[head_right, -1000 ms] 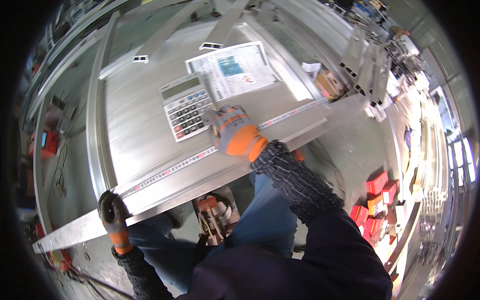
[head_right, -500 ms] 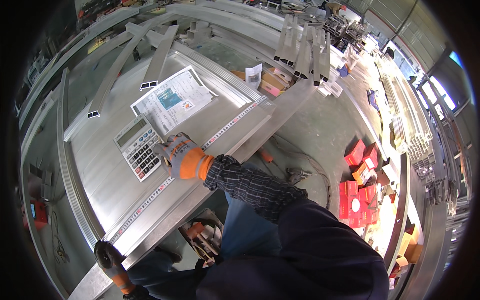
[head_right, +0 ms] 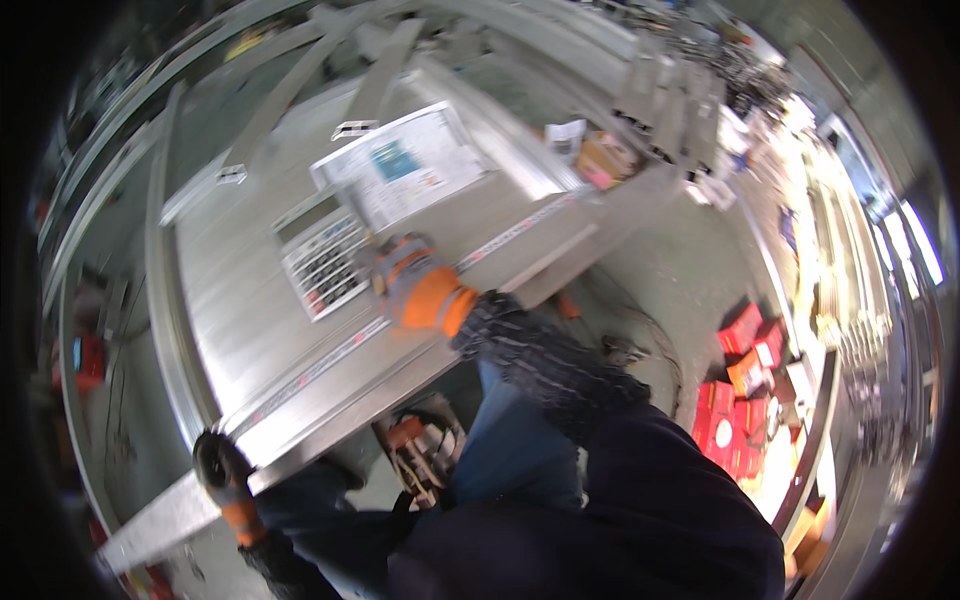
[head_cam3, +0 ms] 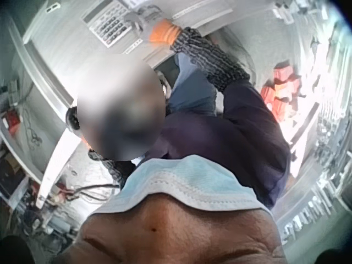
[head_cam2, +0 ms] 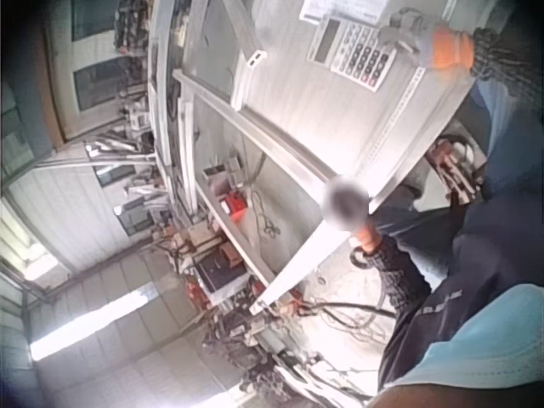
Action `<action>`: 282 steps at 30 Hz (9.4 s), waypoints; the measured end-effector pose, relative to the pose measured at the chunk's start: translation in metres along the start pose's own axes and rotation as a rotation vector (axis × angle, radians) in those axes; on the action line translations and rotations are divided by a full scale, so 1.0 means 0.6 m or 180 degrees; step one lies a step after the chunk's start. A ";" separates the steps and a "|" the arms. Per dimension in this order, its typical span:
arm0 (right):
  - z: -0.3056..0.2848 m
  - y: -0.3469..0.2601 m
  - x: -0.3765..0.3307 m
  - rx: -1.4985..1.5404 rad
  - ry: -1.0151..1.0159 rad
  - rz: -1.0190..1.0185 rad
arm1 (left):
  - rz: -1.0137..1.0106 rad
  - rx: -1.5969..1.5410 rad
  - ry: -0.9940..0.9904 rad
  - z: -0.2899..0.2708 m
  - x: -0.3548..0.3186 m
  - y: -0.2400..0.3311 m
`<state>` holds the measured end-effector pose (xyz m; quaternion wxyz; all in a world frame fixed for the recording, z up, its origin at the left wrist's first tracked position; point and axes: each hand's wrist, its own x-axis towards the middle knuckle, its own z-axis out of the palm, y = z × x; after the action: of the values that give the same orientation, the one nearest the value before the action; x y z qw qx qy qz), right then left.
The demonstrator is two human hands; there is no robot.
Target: The person measures and marks a long aluminum profile using a tape measure and pencil, then uses a calculator to compute dimensions. The person repeatedly measures, marks, and calculates along the profile.
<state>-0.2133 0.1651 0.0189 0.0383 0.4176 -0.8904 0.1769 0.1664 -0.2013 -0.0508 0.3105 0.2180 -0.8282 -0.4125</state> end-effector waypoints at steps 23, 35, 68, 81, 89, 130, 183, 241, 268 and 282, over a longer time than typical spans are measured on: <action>0.005 0.008 -0.006 0.0520 0.0715 -0.0280 | 0.0380 0.1022 0.0195 0.012 0.010 0.093; 0.042 -0.045 0.052 0.0595 0.0208 -0.0528 | 0.0426 0.1035 0.0183 0.013 0.013 0.097; 0.006 -0.005 0.034 0.0023 -0.0475 -0.0341 | 0.0370 0.1101 0.0184 0.013 0.011 0.095; 0.042 -0.009 0.119 -0.0201 -0.0564 -0.0198 | 0.0316 0.1129 0.0063 0.005 0.006 0.092; 0.019 -0.003 0.105 -0.0111 -0.0354 -0.0467 | 0.0427 0.1120 0.0188 0.010 0.009 0.099; 0.017 -0.112 0.040 0.0122 -0.0480 -0.1014 | 0.0260 0.0973 0.0098 0.009 0.011 0.092; 0.101 -0.047 0.046 -0.0151 0.0915 -0.0389 | 0.0770 0.1043 0.0347 0.026 0.001 0.042; 0.075 -0.077 0.074 0.0816 -0.0467 0.0176 | 0.0697 0.1140 0.0265 0.007 -0.004 -0.024; 0.026 -0.079 0.119 -0.0024 -0.0997 0.0363 | 0.0623 0.1419 0.0490 0.041 0.011 0.083; 0.015 -0.024 0.086 0.1322 0.0254 -0.0251 | 0.0678 0.1468 0.0536 0.039 0.018 0.093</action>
<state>-0.2353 0.1161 0.0258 -0.0064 0.4437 -0.8156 0.3714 0.1369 -0.1635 -0.0125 0.3621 0.2282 -0.8898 -0.1583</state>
